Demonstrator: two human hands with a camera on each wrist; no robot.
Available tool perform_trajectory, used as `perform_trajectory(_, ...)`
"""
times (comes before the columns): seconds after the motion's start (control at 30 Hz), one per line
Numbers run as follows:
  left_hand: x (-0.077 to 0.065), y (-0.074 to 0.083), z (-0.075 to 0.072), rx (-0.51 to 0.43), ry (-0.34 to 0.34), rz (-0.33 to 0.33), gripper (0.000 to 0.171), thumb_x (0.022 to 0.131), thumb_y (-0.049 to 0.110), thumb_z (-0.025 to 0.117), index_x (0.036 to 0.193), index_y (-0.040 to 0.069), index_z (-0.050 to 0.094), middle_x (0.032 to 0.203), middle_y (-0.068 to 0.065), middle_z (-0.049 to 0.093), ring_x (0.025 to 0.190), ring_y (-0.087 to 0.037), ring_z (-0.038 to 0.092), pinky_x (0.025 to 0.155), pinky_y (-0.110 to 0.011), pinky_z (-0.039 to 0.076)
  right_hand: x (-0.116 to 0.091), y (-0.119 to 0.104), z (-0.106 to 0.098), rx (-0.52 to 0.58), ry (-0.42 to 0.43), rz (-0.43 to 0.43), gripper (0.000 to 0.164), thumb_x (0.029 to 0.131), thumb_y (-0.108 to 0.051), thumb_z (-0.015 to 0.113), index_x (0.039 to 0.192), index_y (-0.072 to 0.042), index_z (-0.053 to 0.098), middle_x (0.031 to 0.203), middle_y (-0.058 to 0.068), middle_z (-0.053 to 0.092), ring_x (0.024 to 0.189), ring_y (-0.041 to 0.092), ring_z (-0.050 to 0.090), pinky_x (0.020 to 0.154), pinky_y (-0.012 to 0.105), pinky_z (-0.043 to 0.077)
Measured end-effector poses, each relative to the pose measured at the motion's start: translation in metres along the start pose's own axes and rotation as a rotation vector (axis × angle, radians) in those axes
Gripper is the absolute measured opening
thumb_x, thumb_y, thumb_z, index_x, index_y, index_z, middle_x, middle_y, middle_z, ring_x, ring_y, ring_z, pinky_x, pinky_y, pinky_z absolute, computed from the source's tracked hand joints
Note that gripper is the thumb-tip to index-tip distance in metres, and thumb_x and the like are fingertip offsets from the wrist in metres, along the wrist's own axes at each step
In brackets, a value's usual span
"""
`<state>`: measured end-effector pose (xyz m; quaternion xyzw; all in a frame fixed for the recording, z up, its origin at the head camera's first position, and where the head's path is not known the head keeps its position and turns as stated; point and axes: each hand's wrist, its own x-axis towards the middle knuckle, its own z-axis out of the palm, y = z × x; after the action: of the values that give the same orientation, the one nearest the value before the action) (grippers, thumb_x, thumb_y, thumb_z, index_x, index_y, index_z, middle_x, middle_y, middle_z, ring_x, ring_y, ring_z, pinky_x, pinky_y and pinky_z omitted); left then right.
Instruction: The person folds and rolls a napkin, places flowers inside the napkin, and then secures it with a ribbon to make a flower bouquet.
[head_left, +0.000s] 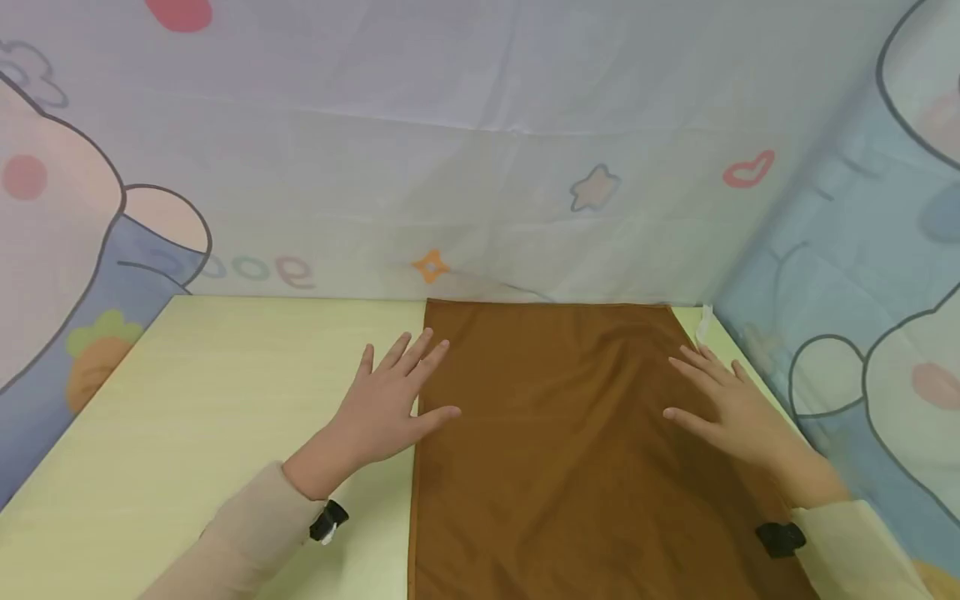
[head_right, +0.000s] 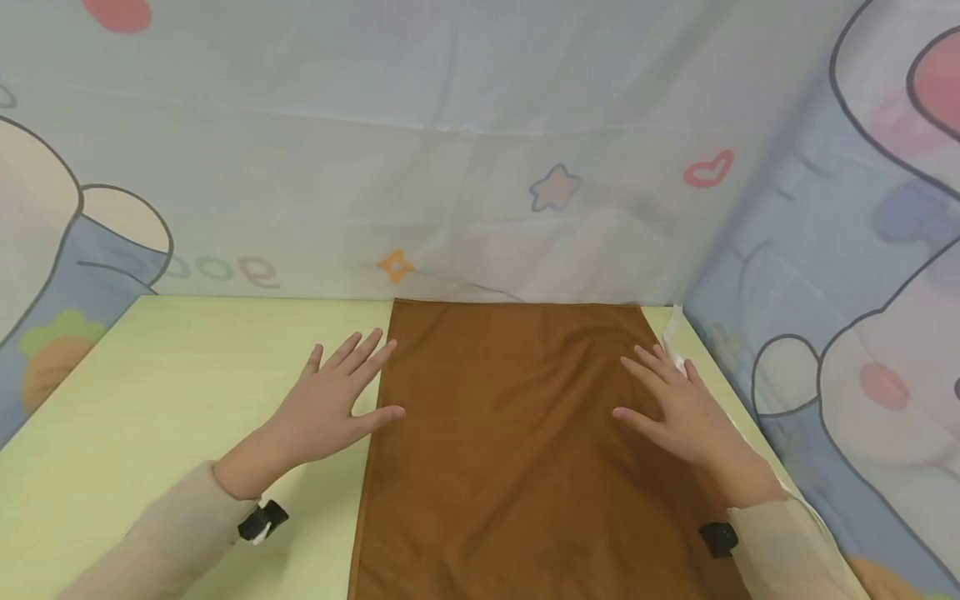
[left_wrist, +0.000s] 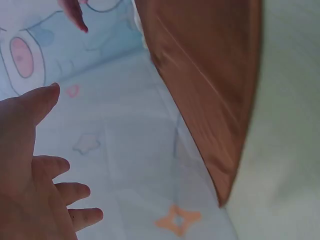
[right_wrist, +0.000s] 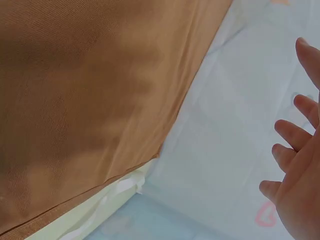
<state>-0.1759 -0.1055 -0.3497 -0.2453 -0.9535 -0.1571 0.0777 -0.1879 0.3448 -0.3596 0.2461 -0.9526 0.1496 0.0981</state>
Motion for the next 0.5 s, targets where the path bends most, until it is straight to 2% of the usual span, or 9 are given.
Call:
perform_trajectory(0.13, 0.002, 0.020, 0.003, -0.037, 0.011, 0.052, 0.079, 0.090, 0.060, 0.052, 0.153, 0.019, 0.027, 0.158, -0.008, 0.023, 0.146, -0.032, 0.019, 0.109, -0.066, 0.011, -0.007, -0.001, -0.003, 0.024, 0.023, -0.025, 0.067, 0.087, -0.032, 0.071, 0.143, -0.007, 0.043, 0.149, 0.022, 0.036, 0.146, 0.033, 0.016, 0.112, 0.063, 0.007)
perform_trajectory(0.3, 0.005, 0.047, 0.011, -0.074, -0.027, 0.118, 0.079, 0.090, 0.060, 0.054, 0.153, 0.020, 0.027, 0.158, -0.007, 0.024, 0.144, -0.032, 0.024, 0.110, -0.065, 0.014, -0.017, -0.002, -0.005, 0.035, 0.030, -0.034, 0.066, 0.085, -0.030, 0.073, 0.140, -0.005, 0.047, 0.146, 0.023, 0.040, 0.143, 0.039, 0.022, 0.111, 0.063, 0.011)
perform_trajectory(0.5, 0.008, 0.080, 0.027, -0.110, -0.078, 0.207, 0.077, 0.090, 0.056, 0.057, 0.152, 0.018, 0.030, 0.156, -0.008, 0.030, 0.141, -0.032, 0.030, 0.111, -0.060, 0.021, -0.037, 0.000, -0.005, 0.030, 0.067, -0.045, 0.064, 0.080, -0.026, 0.078, 0.135, -0.007, 0.052, 0.142, 0.021, 0.046, 0.144, 0.031, 0.024, 0.103, 0.064, 0.025)
